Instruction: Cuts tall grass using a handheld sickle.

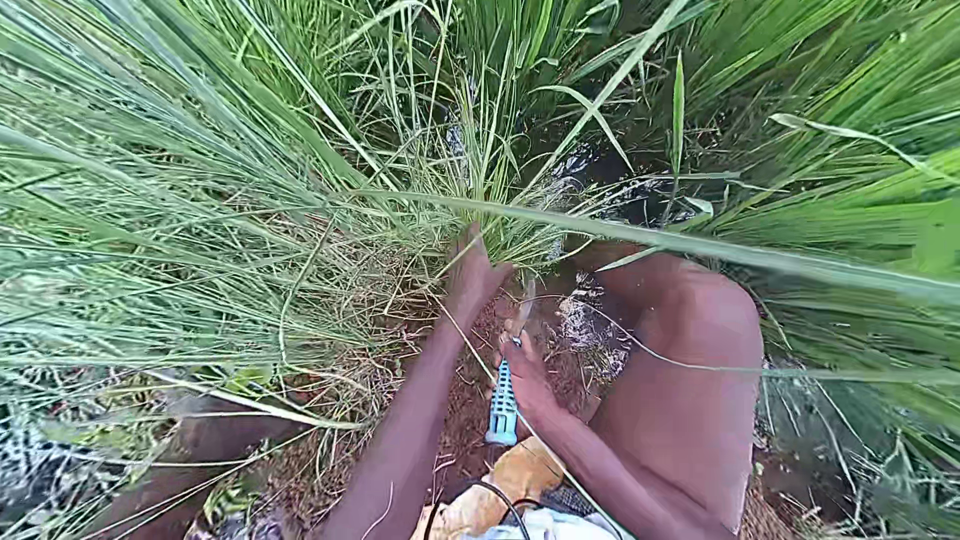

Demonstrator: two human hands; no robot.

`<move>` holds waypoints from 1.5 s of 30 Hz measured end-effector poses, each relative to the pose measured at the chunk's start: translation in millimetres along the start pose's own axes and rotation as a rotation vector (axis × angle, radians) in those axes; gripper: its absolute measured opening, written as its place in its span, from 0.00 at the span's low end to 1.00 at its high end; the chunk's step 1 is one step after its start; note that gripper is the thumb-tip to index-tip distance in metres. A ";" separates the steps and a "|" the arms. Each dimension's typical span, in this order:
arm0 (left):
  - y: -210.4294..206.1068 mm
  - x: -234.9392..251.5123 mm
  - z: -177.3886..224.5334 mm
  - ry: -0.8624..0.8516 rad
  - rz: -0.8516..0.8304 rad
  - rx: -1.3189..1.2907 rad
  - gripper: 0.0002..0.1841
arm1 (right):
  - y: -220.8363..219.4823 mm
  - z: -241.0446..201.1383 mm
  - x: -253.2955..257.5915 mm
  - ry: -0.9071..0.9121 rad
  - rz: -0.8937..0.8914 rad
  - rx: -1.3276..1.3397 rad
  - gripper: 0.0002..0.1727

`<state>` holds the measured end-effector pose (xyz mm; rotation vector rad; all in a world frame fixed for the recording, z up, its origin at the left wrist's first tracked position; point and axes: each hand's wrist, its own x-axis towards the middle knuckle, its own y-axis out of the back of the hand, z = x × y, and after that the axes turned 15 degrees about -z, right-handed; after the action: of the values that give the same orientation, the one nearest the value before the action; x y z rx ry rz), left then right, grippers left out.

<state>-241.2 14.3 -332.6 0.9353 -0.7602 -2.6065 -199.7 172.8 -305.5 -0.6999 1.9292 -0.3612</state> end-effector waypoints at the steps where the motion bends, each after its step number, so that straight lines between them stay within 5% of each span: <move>1: -3.7 8.4 -0.9 -0.034 0.018 0.038 0.54 | 1.0 0.7 1.2 0.000 -0.009 -0.007 0.22; 8: -20.2 46.4 -3.5 -0.006 0.060 0.088 0.59 | 3.0 3.6 3.7 -0.004 -0.084 -0.042 0.24; 19: -24.4 25.1 -13.4 -0.007 0.238 -0.146 0.59 | 2.4 15.8 7.9 0.044 -0.105 -0.067 0.27; 25: -29.3 35.3 -23.2 -0.097 0.197 -0.143 0.64 | 5.1 15.5 7.1 0.033 -0.150 -0.124 0.26; 38: -7.6 75.5 -17.5 0.089 0.130 -0.135 0.55 | 10.2 26.9 3.4 0.057 -0.219 -0.281 0.30; 45: 5.9 58.5 -26.1 0.113 0.024 -0.275 0.48 | 11.7 25.6 0.7 -0.015 -0.276 -0.443 0.30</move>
<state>-268.1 -24.7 -376.3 0.9715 -0.3693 -2.5279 -180.7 183.0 -323.6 -1.2614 1.9187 -0.0910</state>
